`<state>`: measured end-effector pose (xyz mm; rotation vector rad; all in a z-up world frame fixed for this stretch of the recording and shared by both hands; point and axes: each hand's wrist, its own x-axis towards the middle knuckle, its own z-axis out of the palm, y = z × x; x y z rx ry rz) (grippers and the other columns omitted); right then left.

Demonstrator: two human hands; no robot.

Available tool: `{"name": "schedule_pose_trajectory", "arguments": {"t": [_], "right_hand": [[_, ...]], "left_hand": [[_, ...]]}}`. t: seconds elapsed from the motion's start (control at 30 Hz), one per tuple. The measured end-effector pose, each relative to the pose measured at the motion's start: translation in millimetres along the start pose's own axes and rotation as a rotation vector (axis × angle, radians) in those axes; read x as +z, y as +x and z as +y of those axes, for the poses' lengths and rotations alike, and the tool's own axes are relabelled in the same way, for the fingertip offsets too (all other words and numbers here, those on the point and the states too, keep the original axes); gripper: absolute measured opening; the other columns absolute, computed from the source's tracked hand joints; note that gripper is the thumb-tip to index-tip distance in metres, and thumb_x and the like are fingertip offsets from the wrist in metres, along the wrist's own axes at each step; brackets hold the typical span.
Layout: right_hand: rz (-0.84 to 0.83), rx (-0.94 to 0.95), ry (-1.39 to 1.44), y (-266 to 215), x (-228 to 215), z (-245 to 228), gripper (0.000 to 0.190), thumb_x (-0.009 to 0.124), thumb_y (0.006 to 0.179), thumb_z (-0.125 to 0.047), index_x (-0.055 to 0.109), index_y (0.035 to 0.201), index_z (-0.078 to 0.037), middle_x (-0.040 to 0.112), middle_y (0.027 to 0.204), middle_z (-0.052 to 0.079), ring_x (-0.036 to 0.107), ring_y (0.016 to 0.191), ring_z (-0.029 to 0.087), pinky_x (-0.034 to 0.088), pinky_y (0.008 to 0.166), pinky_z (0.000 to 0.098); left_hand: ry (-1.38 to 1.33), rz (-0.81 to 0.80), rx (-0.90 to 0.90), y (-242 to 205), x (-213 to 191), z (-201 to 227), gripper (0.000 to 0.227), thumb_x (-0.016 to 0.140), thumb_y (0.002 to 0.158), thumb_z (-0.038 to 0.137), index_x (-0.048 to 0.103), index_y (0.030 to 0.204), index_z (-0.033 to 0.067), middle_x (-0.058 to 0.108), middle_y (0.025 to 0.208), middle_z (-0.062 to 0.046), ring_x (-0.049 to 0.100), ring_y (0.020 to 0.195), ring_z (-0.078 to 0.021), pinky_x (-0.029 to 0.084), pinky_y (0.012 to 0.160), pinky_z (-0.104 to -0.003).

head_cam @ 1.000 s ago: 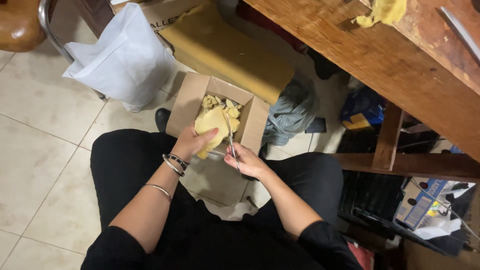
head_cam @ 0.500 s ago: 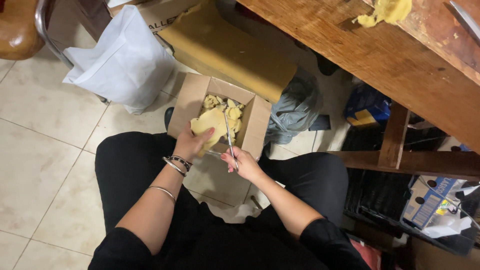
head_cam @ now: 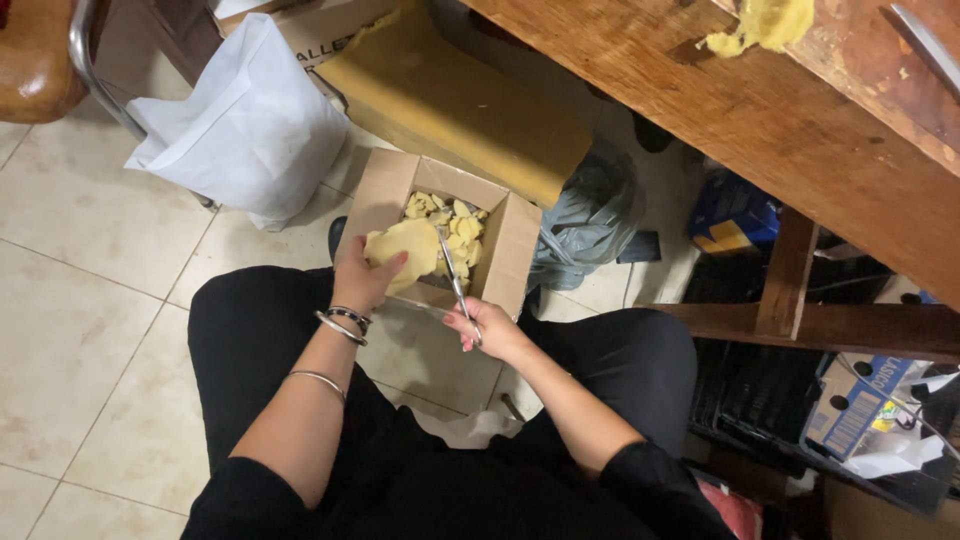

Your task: Cutting yellow foam material into smaller pieces using a knife over a cardboard box.

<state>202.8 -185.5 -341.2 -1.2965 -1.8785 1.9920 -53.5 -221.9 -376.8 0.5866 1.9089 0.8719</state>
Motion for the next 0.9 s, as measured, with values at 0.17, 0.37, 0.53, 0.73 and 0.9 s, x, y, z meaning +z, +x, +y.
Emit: {"name": "schedule_pose_trajectory", "arguments": {"t": [0.17,0.37,0.53,0.73,0.9], "right_hand": [[-0.192,0.009,-0.408,-23,-34,-52,0.058,0.053,0.097,-0.063,0.054,0.112,-0.007,0.068,0.089,0.023,0.069,0.093,0.041,0.055,0.085,0.0508],[-0.245,0.041,-0.552,-27,-28,-63,0.064,0.056,0.090,-0.070,0.050,0.112,-0.010,0.066,0.103,0.023,0.063,0.110,0.048,0.048,0.095,0.0546],[-0.203,-0.004,-0.532,-23,-26,-60,0.061,0.057,0.090,-0.068,0.050,0.113,-0.012,0.066,0.102,0.022,0.063,0.109,0.048,0.049,0.094,0.0539],[-0.056,-0.059,-0.479,-11,-18,-34,0.041,0.067,0.093,-0.053,0.057,0.099,-0.014,0.065,0.075,0.015,0.071,0.082,0.038,0.055,0.076,0.0470],[0.014,-0.014,-0.230,-4,-13,-9,0.030,0.077,0.091,-0.037,0.060,0.085,-0.013,0.063,0.056,0.003,0.067,0.054,0.013,0.055,0.058,0.0251]], "left_hand": [[-0.200,-0.111,0.060,5,-6,14,0.063,0.088,0.082,0.038,0.063,0.130,0.0074,0.072,0.109,-0.023,0.071,0.098,-0.0346,0.060,0.079,-0.043],[-0.331,-0.232,0.085,-13,4,34,0.057,0.093,0.076,0.031,0.069,0.119,0.0017,0.072,0.092,-0.016,0.069,0.078,-0.0210,0.060,0.066,-0.034],[-0.339,-0.288,0.096,-1,4,12,0.046,0.091,0.077,0.022,0.070,0.110,-0.0018,0.069,0.084,-0.009,0.066,0.070,-0.0158,0.057,0.061,-0.028],[-0.127,-0.202,0.130,-11,3,31,0.045,0.090,0.077,0.040,0.074,0.105,0.0074,0.075,0.085,-0.009,0.070,0.076,-0.0170,0.058,0.069,-0.031],[-0.001,-0.100,0.125,12,-1,4,0.057,0.084,0.084,0.048,0.066,0.129,0.0176,0.077,0.099,-0.011,0.075,0.090,-0.0251,0.061,0.076,-0.037]]}}
